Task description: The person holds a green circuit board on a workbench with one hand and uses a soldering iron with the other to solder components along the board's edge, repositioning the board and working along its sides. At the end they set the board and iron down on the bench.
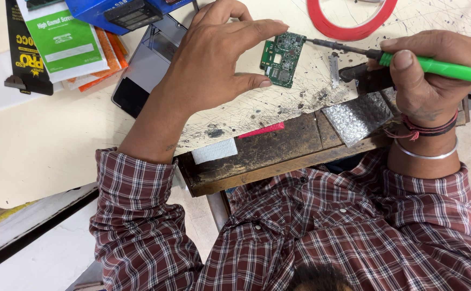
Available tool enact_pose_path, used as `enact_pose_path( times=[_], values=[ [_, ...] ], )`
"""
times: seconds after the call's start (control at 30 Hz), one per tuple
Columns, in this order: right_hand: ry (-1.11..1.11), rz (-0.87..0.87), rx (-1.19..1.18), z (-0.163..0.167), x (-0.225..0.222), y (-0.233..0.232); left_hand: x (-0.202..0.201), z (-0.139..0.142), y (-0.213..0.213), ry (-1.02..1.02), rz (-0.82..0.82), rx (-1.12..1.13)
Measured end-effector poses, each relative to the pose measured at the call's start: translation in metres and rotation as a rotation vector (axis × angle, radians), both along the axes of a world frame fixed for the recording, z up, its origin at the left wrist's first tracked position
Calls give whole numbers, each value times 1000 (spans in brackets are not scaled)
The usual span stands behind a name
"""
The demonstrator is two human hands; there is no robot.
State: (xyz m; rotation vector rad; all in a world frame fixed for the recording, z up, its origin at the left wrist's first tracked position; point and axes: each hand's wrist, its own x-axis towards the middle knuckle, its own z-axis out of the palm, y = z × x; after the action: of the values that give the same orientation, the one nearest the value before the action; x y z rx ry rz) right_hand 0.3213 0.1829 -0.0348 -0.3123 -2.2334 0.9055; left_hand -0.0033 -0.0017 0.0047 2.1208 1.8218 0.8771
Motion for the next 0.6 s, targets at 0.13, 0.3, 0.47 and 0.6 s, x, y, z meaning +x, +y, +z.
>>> enact_pose_path(
  times=[0.13,0.3,0.47,0.6],
  values=[
    [-2,-11,-6,0,-1,-1,0,0,0,0,4,-3],
    [1,4,-1,0,-1,0,0,-1,0,2,1,0],
    [-1,7,2,1,-1,0,0,-2,1,2,1,3],
    [-3,9,5,1,0,1,0,-2,0,0,-2,2]
  ],
)
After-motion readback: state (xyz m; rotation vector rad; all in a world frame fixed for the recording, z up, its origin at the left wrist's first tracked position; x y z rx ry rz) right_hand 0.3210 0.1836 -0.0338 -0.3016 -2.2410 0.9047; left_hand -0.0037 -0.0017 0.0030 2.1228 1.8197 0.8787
